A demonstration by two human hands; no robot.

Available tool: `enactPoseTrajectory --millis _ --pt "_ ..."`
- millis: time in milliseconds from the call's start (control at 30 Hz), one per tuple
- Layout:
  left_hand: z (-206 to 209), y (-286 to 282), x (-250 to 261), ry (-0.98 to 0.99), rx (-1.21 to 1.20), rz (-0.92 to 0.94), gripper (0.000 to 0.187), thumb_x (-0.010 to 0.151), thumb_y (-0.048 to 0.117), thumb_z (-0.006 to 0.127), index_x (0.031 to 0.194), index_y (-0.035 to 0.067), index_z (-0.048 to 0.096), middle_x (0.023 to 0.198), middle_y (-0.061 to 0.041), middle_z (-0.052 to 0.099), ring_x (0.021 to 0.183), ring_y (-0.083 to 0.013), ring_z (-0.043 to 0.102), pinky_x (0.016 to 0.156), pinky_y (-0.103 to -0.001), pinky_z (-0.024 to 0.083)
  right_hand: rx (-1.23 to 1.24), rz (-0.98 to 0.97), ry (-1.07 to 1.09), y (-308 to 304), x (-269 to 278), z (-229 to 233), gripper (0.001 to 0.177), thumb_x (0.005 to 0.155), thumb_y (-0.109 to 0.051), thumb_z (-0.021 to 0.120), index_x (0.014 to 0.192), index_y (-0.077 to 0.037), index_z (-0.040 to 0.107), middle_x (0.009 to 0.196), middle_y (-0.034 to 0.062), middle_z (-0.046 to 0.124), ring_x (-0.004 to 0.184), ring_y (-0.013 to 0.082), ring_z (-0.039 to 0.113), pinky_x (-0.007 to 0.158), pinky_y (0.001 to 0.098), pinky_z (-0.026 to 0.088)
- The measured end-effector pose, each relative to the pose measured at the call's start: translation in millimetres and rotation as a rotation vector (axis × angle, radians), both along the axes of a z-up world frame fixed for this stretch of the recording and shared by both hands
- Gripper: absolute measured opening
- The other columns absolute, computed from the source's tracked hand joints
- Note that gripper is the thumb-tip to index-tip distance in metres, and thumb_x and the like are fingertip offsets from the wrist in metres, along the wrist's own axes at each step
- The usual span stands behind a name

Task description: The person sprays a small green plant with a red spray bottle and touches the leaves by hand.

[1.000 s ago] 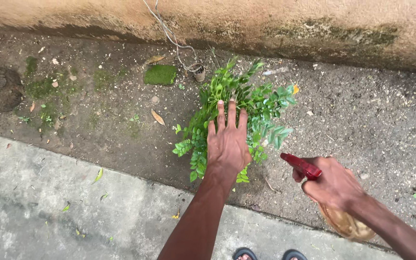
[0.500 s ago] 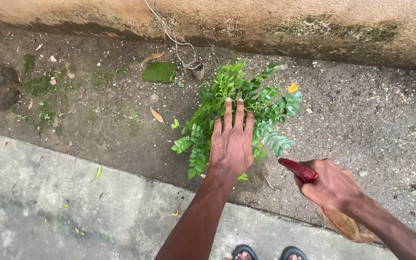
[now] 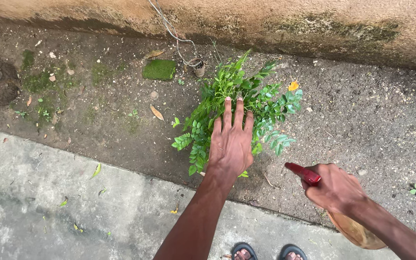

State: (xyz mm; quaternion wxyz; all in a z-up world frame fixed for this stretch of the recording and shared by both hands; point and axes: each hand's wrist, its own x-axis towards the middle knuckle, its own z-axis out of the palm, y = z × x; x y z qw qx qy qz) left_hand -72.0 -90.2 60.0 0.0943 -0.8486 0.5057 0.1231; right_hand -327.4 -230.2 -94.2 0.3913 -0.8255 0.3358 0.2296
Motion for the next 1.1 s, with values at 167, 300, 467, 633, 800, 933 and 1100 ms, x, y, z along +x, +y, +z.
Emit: enactPoseTrajectory --millis 167,300,467,633,800,933,1100 --pt "-0.4 2.1 -0.7 0.009 -0.014 -0.008 0.096 0.068 0.017 0.079 0.151 0.004 0.034 0.164 -0.025 0.014 0.152 -0.045 0.011 0.116 -0.054 0.029 0.195 -0.104 -0.202 0.4 -5.1 11.7 0.026 0.074 -0.026 0.067 0.091 -0.009 0.058 0.079 0.0047 0.072 0.039 0.0129 0.051 0.033 0.0334 0.045" --pt "2.4 1.2 -1.6 0.021 0.035 0.006 0.098 0.068 0.015 0.079 0.153 0.004 0.033 0.165 -0.025 0.012 0.151 -0.0456 0.01 0.115 -0.055 0.03 -0.065 0.109 -0.031 1.7 -4.1 -3.2 0.022 0.084 -0.032 0.061 0.09 -0.011 0.057 0.073 0.0059 0.072 0.045 0.0144 0.044 0.039 0.0313 0.043" --pt "8.6 6.3 -5.6 0.012 0.021 0.008 0.098 0.067 0.015 0.078 0.153 0.006 0.033 0.165 -0.023 0.013 0.152 -0.0448 0.011 0.116 -0.054 0.032 -0.001 0.044 0.003 7.4 4.9 21.6 0.024 0.082 -0.035 0.069 0.093 -0.016 0.061 0.079 0.0037 0.07 0.053 0.0153 0.051 0.046 0.0327 0.046" --pt "7.1 9.7 -1.7 0.038 0.012 0.028 0.099 0.067 0.013 0.078 0.154 0.007 0.031 0.165 -0.023 0.012 0.152 -0.0447 0.011 0.114 -0.055 0.032 -0.014 0.04 -0.048 21.9 9.3 35.2 0.027 0.079 -0.037 0.071 0.094 -0.014 0.067 0.078 0.006 0.067 0.057 0.0161 0.06 0.052 0.0365 0.051" --pt "7.0 14.3 -0.7 0.053 0.007 0.033 0.099 0.067 0.014 0.08 0.153 0.007 0.032 0.165 -0.022 0.013 0.153 -0.0441 0.011 0.115 -0.054 0.033 -0.003 0.157 -0.223 28.2 11.1 40.7 0.033 0.076 -0.038 0.07 0.096 -0.014 0.061 0.083 0.007 0.061 0.06 0.018 0.063 0.051 0.0381 0.056" --pt "13.0 17.5 0.2 0.092 0.029 0.051 0.102 0.066 0.016 0.082 0.154 0.007 0.03 0.165 -0.022 0.012 0.153 -0.0443 0.01 0.116 -0.055 0.032 0.051 0.133 0.189 38.9 31.7 65.6 0.028 0.083 -0.046 0.069 0.095 -0.021 0.068 0.081 0.0032 0.068 0.067 0.0158 0.066 0.064 0.0373 0.054" --pt "16.1 18.1 2.7 0.112 0.079 0.069 0.107 0.065 0.016 0.083 0.155 0.008 0.026 0.166 -0.021 0.009 0.153 -0.0436 0.009 0.117 -0.055 0.03 0.029 0.133 -0.076 30.9 12.1 32.2 0.038 0.076 -0.045 0.072 0.095 -0.013 0.06 0.087 0.0051 0.057 0.072 0.0159 0.061 0.06 0.0384 0.055"
